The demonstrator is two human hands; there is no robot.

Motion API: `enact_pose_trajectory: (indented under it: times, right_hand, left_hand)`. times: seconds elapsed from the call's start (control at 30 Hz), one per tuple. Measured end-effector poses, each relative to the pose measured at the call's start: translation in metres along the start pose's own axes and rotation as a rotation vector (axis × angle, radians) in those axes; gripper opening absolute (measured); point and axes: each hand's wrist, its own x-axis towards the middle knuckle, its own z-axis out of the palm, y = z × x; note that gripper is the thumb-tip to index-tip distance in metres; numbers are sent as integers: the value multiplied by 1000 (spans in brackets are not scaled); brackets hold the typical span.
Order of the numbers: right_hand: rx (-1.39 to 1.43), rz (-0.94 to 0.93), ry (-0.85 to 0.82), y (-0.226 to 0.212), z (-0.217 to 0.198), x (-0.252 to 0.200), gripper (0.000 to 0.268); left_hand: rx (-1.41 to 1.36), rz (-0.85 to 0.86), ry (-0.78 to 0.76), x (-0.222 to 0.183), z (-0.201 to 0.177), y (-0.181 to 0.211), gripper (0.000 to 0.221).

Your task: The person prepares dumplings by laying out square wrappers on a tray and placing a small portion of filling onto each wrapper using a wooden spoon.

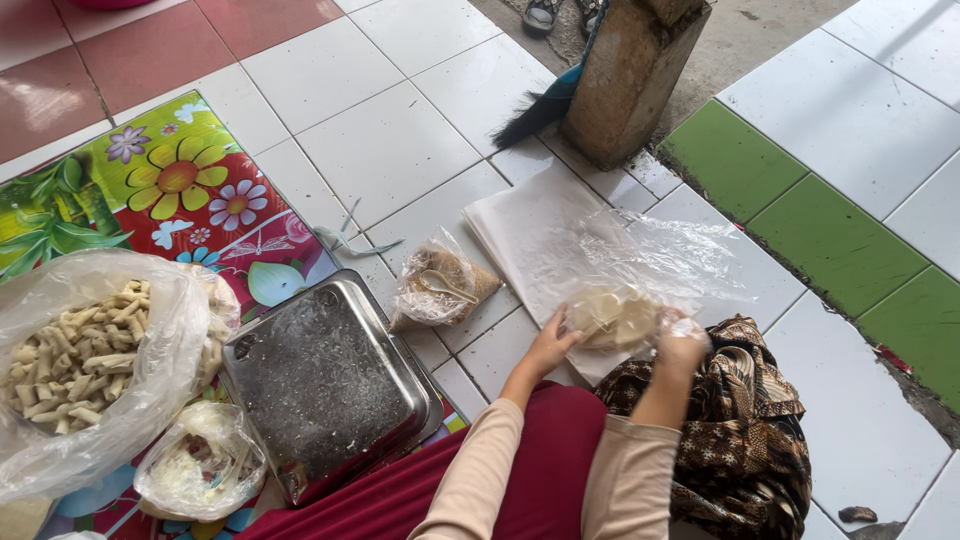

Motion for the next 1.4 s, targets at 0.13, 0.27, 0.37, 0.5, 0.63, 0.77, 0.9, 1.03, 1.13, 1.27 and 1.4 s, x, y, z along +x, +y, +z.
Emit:
enact_pose_trajectory:
  times: [0.13,0.27,0.37,0.5,0.63,0.77,0.9,1.03,1.13,1.27,1.4]
  right_hand:
    - [-867,-98,95,-51,-67,-33,28]
    - [-542,-228,152,-95,-100,-99,25]
    - [-481,-422,32,-123,-84,-150,28]
    - [-398,-408,-543,-116,-15,-194,31]
    - [-337,-568,-1027,-41,70,-260,36]
    - [24,-178,-1511,21,114,-314,37]
    - [-149,-342,-1420,58,137,-336,36]
    - [-353,-814,-1369,79,168,-339,48]
    - [-364,-355,-1560,100,203,-337,50]
    - [-241,-290,-1448,112,259,-335,48]
    - [-388,-404,-1259,118,310,-352,53]
  left_hand:
    - [182,140,13,-18,-1,9,78]
    - [62,86,181,-62,-18,56,63]
    - [86,255,223,-112,-32,117,57]
    - [169,555,131,-190,-45,178,70]
    - [-85,445,124,-226,-88,162,62]
    - [-471,188,422,-268,-171,101,49]
    - [-243,176,454,-305,-237,54,36]
    - [-243,59,485,-316,-279,38,33]
    - [-216,83,434,-301,-313,42,38]
    - [42,365,508,-272,-356,58,50]
    - [-17,186,748,-260,-390,73,63]
